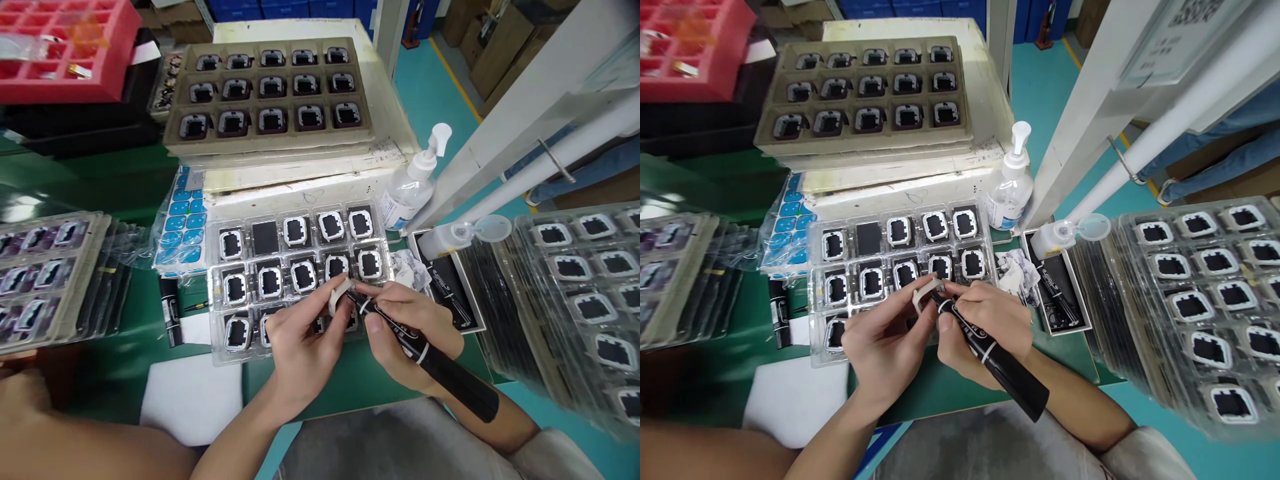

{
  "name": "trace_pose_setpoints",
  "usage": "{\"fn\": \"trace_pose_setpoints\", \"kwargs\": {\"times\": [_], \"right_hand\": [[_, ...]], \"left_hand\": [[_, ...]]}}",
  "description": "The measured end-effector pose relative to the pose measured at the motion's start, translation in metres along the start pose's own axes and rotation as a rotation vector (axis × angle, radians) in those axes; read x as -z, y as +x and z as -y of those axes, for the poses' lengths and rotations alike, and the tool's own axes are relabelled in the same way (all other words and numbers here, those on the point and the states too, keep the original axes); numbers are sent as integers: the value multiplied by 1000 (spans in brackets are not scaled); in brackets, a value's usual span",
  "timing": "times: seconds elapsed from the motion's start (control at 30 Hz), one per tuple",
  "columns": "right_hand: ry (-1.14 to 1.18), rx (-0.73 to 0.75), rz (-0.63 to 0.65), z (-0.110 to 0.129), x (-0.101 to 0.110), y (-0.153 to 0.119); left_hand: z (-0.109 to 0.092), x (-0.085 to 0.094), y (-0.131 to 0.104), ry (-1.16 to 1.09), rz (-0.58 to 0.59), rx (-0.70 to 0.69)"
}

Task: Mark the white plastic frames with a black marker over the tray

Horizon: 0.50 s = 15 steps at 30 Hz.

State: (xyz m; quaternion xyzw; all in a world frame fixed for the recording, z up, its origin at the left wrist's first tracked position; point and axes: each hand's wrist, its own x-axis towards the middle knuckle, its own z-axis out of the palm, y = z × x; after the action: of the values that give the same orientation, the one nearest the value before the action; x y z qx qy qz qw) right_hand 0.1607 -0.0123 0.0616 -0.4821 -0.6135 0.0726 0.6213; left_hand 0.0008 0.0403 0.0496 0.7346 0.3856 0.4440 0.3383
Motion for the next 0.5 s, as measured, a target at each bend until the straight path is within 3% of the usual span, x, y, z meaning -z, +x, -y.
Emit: {"fn": "trace_pose_setpoints", "kwargs": {"times": [0.23,0.5], "right_hand": [[11,-28,-13,-2,1,-2],[52,16,-18,-2,5,0]], "left_hand": [[2,0,1,73,11,-48],[-2,-1,5,-207,35,183]]}}
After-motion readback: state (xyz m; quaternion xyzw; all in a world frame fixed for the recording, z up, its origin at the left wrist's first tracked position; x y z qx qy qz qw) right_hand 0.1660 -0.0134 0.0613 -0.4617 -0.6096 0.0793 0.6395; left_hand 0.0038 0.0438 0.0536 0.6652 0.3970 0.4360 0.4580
